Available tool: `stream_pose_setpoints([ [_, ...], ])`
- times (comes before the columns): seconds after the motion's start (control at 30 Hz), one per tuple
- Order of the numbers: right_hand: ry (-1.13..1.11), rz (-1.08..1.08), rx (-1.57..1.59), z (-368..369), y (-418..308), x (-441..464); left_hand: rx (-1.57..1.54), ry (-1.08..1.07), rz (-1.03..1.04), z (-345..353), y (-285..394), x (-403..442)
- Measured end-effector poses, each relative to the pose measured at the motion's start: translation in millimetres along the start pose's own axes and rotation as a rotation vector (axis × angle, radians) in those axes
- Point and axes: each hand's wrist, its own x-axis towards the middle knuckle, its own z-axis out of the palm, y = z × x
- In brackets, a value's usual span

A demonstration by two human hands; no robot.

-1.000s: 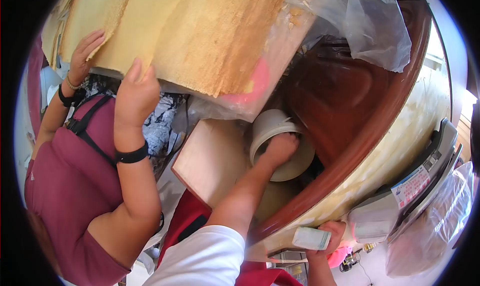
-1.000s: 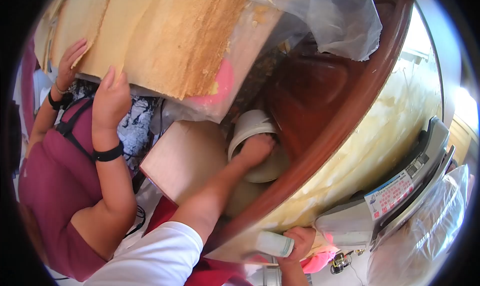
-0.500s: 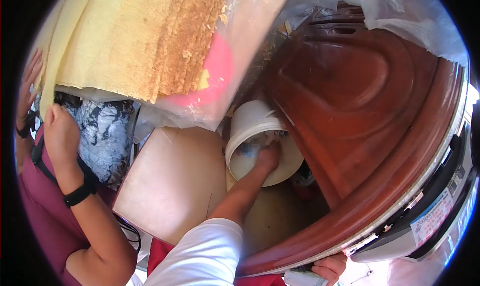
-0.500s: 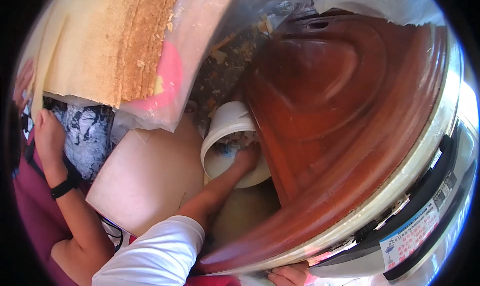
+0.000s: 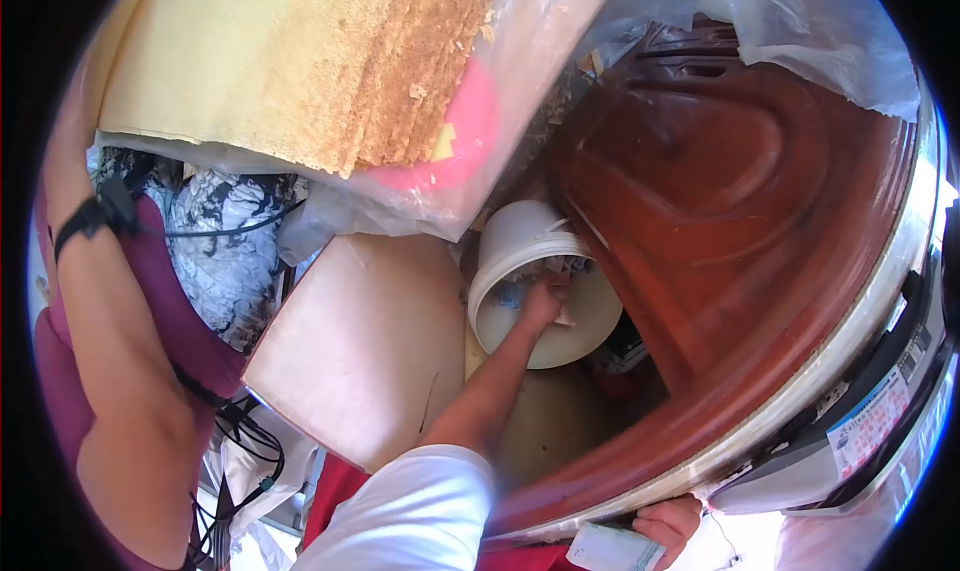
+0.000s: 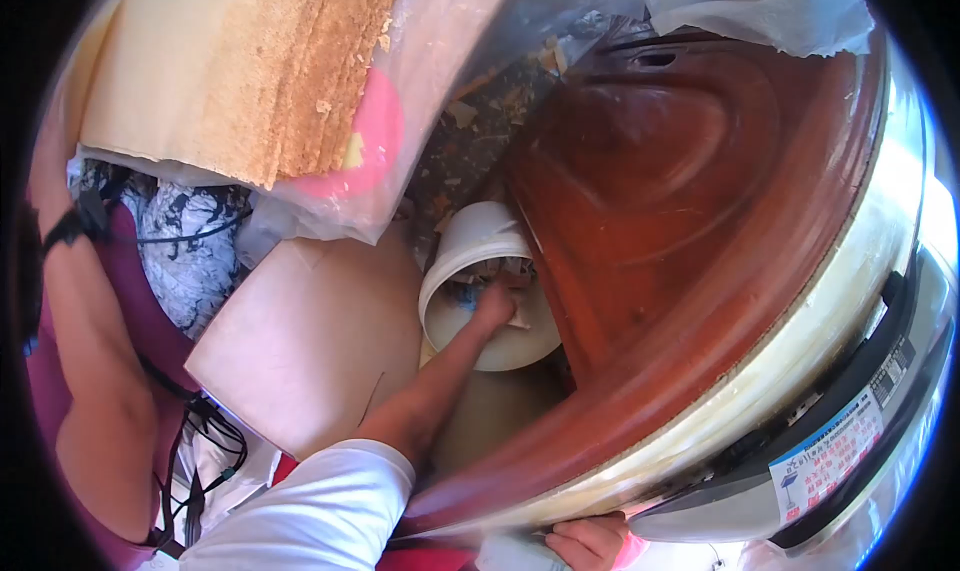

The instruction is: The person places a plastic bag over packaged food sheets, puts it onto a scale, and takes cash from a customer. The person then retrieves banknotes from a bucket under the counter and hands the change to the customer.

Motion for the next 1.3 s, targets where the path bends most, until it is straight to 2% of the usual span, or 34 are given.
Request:
stream_pose_setpoints([
  [0.07,0.005,-0.003,-0.018,-1,6,-7,0.068,-0.064,0.081,6,-5,1],
  [0.1,0.011,-0.003,-0.030,-2,7,-10,0.160,0.025,0.112,12,-5,-2],
  [0.13,-0.009,0.083,0.002,-1,-7,5,0.253,0.118,0.144,13,2,-6],
  [0.23,-0.008,0.117,0.068,-2,-3,-1,0.204,0.201,0.184,9,20,-10],
  [0.33,-0.025,0.203,0.105,-5,-2,-9,0.240,0.100,0.099,-3,36,0],
  [0.37,-0.024,0.204,0.106,-5,-2,-8,0.241,0.099,0.099,-1,23,10],
  [0.43,-0.016,0.126,0.080,-4,-3,-2,0.330,-0.050,0.302,-1,8,26],
  [0.47,-0.013,0.122,0.081,-2,-4,-2,0.331,-0.047,0.307,3,7,26],
  [0.53,0.008,0.233,0.051,-2,-9,-5,0.161,0.138,0.180,16,7,17],
  [0.57,0.004,0.237,0.053,-3,-7,-5,0.163,0.138,0.175,11,19,9],
  [0.63,0.035,-0.010,0.033,0,7,-4,0.501,-0.042,0.176,-4,55,-6],
  [0.67,0.175,-0.108,0.125,14,21,-15,0.388,-0.162,0.071,-19,74,-16],
  [0.7,0.246,0.010,0.038,20,13,-22,0.395,-0.154,0.082,-24,80,-17],
  [0.8,0.106,-0.008,0.040,11,14,-21,0.565,-0.208,0.062,-41,87,-16],
  [0.87,0.198,-0.019,0.033,19,13,-19,0.342,-0.476,0.014,-63,104,-16],
  [0.9,0.245,-0.031,0.049,21,9,-12,0.350,-0.468,0.021,-73,115,-20],
  [0.97,0.243,-0.042,0.049,23,7,-10,0.177,-0.364,-0.011,-96,142,-35],
  [1.03,0.290,-0.037,0.056,27,7,-9,0.160,-0.391,0.043,-117,149,-43],
  [1.1,0.321,-0.053,0.069,30,10,-9,0.461,-0.298,0.234,-136,161,-56],
  [1.17,0.338,-0.042,0.065,29,8,-14,0.430,-0.335,0.216,-154,176,-79],
  [1.23,0.348,-0.007,0.108,27,4,-5,0.213,-0.263,-0.027,-165,204,-103],
  [1.3,0.355,0.044,0.268,23,-10,6,0.108,-0.209,0.035,-170,222,-128],
])
